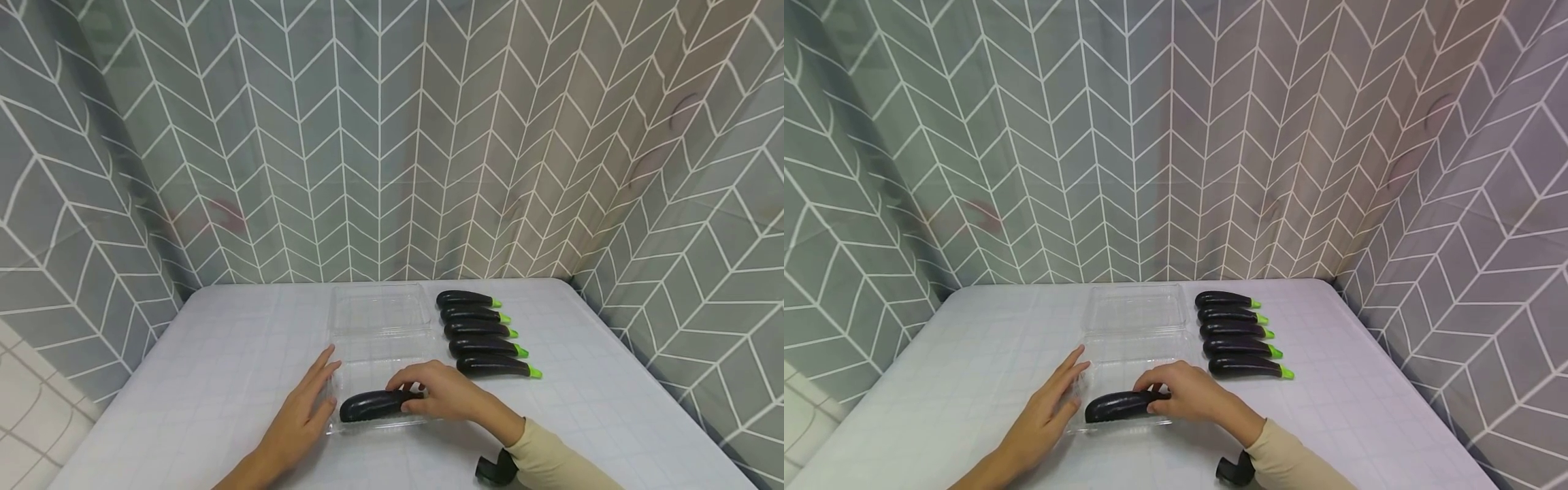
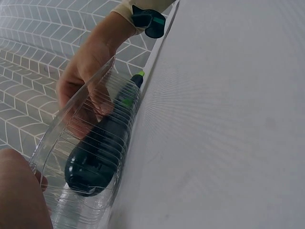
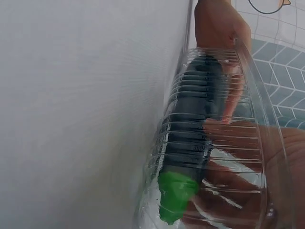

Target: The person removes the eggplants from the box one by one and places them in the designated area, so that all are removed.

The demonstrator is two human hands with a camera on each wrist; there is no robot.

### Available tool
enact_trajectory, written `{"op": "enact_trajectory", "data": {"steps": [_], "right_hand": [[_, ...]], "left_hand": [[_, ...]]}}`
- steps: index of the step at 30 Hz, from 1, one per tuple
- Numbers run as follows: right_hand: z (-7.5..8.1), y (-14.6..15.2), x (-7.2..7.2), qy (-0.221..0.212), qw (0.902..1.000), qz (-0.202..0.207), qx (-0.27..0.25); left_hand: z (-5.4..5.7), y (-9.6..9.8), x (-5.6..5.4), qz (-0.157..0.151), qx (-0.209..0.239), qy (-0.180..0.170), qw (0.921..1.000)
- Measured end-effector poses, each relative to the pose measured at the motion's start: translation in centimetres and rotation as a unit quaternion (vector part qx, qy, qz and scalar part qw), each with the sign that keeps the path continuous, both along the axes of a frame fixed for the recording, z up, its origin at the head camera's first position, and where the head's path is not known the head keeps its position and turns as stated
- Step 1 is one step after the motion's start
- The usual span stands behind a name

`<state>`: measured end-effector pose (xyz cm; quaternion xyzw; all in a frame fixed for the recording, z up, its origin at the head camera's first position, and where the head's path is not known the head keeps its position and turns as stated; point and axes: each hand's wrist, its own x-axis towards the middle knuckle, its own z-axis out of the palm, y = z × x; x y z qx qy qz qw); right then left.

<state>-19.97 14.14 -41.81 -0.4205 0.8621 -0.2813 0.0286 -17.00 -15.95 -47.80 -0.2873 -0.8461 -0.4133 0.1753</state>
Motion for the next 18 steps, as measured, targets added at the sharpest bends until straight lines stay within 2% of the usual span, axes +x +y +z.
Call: {"op": "enact_trajectory", "data": {"steps": [7, 18], "right_hand": [[-0.05, 0.0, -0.06, -0.009, 0.9999, -0.002, -0.008], [-0.69, 0.14, -0.36, 0.067, 0.9968, 0.002, -0.043]], "left_hand": [[0.0, 0.0, -0.03, -0.006, 0.006, 0.004, 1.0], [-0.03, -0.03, -0.05, -0.007, 0.002, 0.005, 1.0]]}}
